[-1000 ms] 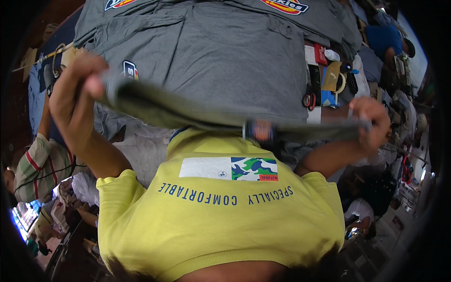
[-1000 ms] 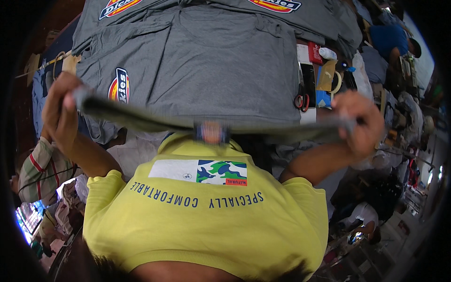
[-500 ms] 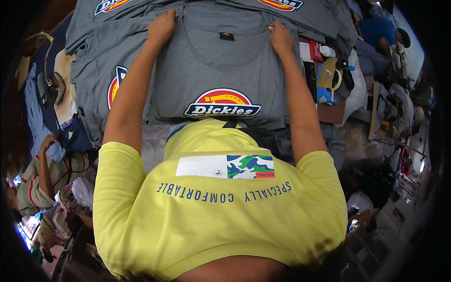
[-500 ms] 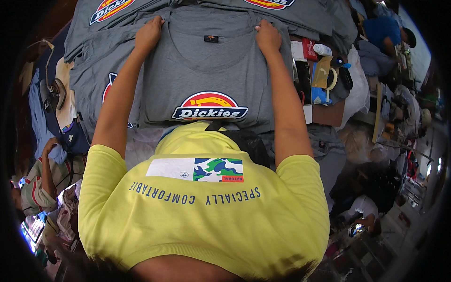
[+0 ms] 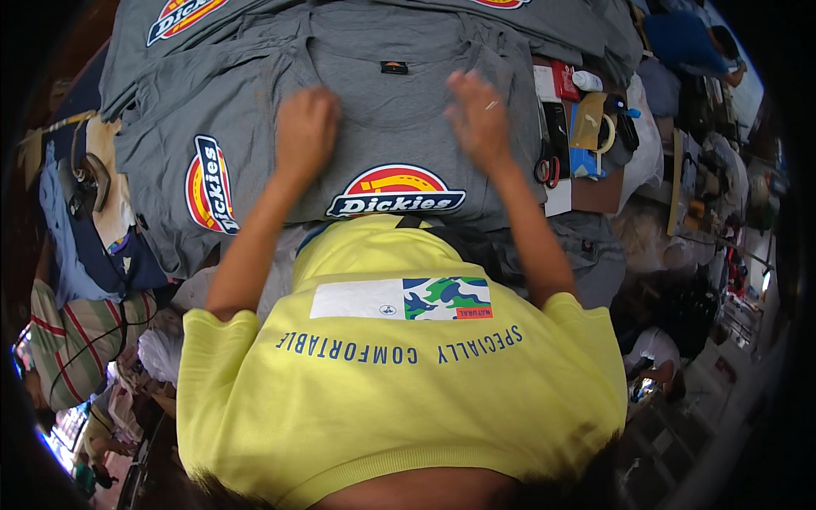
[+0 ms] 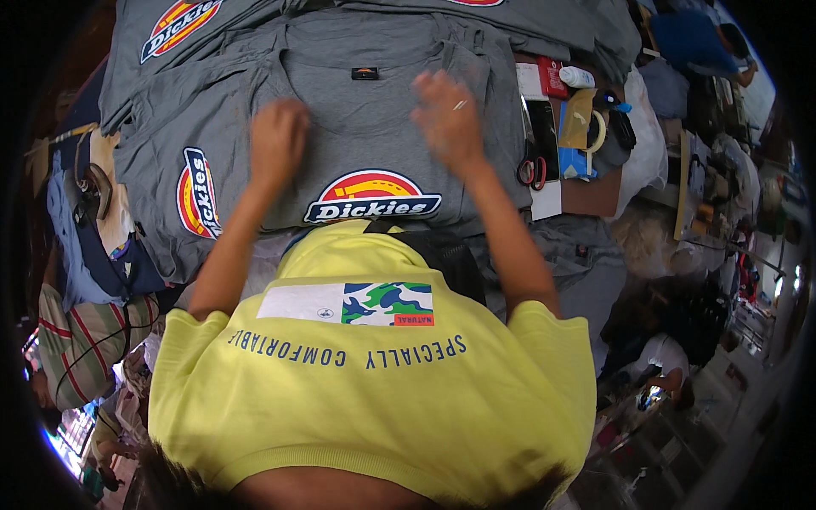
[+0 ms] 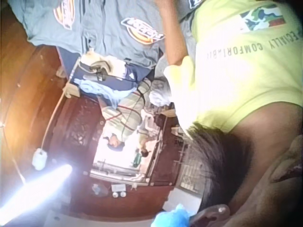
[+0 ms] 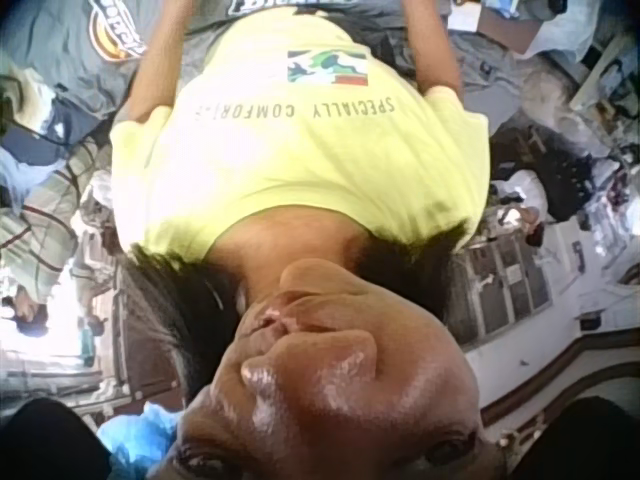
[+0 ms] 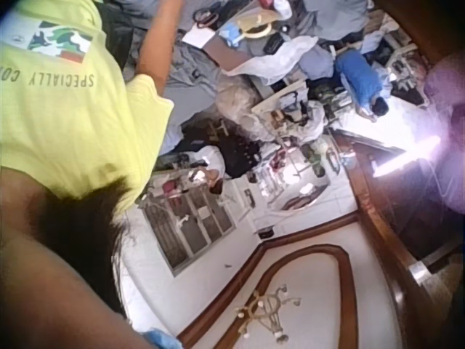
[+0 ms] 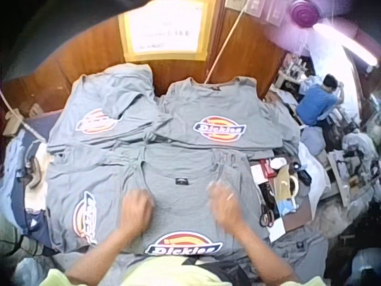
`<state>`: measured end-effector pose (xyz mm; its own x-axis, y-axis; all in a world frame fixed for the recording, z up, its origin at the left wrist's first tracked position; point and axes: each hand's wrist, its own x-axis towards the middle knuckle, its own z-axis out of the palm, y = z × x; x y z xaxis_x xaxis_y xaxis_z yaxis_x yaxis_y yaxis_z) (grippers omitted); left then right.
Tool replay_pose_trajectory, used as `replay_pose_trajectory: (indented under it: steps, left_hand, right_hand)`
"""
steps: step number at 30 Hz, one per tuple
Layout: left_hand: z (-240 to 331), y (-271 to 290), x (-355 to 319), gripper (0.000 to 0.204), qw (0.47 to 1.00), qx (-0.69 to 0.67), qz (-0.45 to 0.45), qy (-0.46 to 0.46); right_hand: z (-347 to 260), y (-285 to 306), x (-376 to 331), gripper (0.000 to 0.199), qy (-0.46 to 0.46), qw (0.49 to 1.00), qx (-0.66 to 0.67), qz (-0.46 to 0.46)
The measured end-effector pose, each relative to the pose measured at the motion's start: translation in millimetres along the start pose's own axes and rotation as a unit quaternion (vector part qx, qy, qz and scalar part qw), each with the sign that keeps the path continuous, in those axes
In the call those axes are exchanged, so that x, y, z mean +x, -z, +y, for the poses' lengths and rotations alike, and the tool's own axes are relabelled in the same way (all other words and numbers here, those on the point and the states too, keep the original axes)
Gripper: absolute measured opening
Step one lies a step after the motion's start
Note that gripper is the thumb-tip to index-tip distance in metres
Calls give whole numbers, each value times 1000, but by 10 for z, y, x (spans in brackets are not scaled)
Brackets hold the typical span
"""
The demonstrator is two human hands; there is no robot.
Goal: The person picks up and lays out several t-shirts one by one, smoothing the fabric with their hands and inspecting the tags and labels.
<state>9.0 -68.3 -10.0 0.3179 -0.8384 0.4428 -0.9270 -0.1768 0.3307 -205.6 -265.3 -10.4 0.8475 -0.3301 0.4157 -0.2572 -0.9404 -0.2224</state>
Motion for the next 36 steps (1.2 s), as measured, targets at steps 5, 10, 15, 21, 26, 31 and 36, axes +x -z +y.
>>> replay_pose_trajectory:
  steps: [5,10,15,21,26,31,36]
  left_hand:
    - [280,-121,-594,58,978,57,-196,35]
    - [-218,-168,-298,64,978,144,-143,53]
    - [-731,-369,201,62,981,177,-75,29]
    - [-830,-463,311,58,985,162,-48,25]
    - [-767,-498,355,56,987,147,-34,48]
    - [-238,-450,781,43,987,117,89,59]
    - [644,-847,1363,37,996,48,62,-38]
  right_hand:
    - [-399,-195,-568,62,-31,979,-58,-191]
    - [88,-262,-397,63,-117,979,-125,-114]
    - [697,-484,63,62,-98,978,-176,-55]
    - [852,-493,179,61,-109,986,-119,-41]
    - [910,-177,133,44,-117,992,30,38]
    - [553,695,-684,20,-340,920,189,42]
    - [76,1019,-1877,25,-487,805,298,-161]
